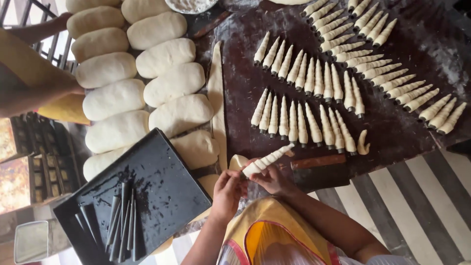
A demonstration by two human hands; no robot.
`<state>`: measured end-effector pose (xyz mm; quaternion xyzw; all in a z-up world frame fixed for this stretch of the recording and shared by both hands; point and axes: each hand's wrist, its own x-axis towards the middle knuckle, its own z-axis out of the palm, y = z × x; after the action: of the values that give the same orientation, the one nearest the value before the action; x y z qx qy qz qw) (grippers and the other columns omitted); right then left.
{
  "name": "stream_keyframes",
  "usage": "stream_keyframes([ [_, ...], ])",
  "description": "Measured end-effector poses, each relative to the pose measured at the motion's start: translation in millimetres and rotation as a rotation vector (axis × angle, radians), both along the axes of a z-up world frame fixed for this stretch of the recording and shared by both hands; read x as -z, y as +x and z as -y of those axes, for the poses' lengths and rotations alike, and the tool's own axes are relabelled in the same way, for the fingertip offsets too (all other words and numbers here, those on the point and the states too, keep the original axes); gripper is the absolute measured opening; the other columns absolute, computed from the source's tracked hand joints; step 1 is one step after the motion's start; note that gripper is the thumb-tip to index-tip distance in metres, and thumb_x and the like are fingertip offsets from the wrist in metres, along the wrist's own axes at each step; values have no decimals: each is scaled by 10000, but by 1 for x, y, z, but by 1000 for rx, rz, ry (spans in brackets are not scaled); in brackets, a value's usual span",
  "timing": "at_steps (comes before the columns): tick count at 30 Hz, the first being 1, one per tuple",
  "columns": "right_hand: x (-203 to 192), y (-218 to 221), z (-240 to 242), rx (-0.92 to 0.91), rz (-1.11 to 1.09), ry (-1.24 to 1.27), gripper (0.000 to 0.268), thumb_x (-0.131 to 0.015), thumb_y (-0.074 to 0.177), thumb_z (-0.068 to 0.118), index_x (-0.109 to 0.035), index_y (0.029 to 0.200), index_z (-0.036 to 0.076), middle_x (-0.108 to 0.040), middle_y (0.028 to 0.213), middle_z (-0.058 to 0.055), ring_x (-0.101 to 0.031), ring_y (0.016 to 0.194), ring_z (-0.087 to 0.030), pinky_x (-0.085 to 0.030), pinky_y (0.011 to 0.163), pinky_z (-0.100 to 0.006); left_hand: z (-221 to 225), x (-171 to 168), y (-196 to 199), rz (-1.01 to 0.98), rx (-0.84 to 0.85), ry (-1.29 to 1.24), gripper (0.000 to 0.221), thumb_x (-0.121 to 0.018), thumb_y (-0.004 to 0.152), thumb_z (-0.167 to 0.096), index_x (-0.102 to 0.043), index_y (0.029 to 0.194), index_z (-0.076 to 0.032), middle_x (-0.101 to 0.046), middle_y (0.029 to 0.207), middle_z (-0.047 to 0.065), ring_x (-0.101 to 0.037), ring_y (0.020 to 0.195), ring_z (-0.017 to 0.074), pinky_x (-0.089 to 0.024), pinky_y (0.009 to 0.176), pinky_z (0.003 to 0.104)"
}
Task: Wrapping thin strips of dough around metal cones to shape pastries on a floured work table.
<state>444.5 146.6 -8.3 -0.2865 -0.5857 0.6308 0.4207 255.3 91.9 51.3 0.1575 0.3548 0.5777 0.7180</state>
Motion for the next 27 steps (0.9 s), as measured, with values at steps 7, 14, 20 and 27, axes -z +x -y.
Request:
stream_keyframes([
  [7, -9, -2, -3, 7, -58, 22, 402, -715, 1014, 187, -576, 1329, -20, -696, 1176, -87, -662, 1104, -148, -554, 954, -323, -4, -18, 1, -169, 61, -17, 103, -542, 1014, -86, -578, 1104, -51, -677, 913, 83, -646, 758, 161, -549, 686, 304],
  [14, -18, -3, -2, 17, 59, 93, 420, -694, 1006, 222, -580, 1324, -27, -709, 1206, -108, -678, 1118, -166, -556, 975, -321, 0, -9, 2, -172, 2, 57, 50, -573, 1008, -32, -550, 1050, -20, -683, 974, 76, -658, 829, 153, -567, 762, 315],
  [20, -21, -1, -6, -3, 149, 138, 443, -713, 982, 243, -609, 1319, -25, -735, 1100, -100, -704, 997, -154, -591, 864, -313, 3, -7, 6, -172, -95, 97, 61, -602, 1028, -40, -551, 1060, -32, -670, 870, 103, -624, 734, 161, -527, 654, 310],
  [27, -18, -1, -2, -33, 165, 34, 437, -704, 990, 218, -619, 1335, -36, -747, 1083, -103, -701, 957, -159, -586, 834, -314, 11, 10, 6, -53, -37, 7, 81, -587, 1022, -102, -534, 1056, -52, -678, 922, 116, -649, 790, 185, -534, 671, 316],
])
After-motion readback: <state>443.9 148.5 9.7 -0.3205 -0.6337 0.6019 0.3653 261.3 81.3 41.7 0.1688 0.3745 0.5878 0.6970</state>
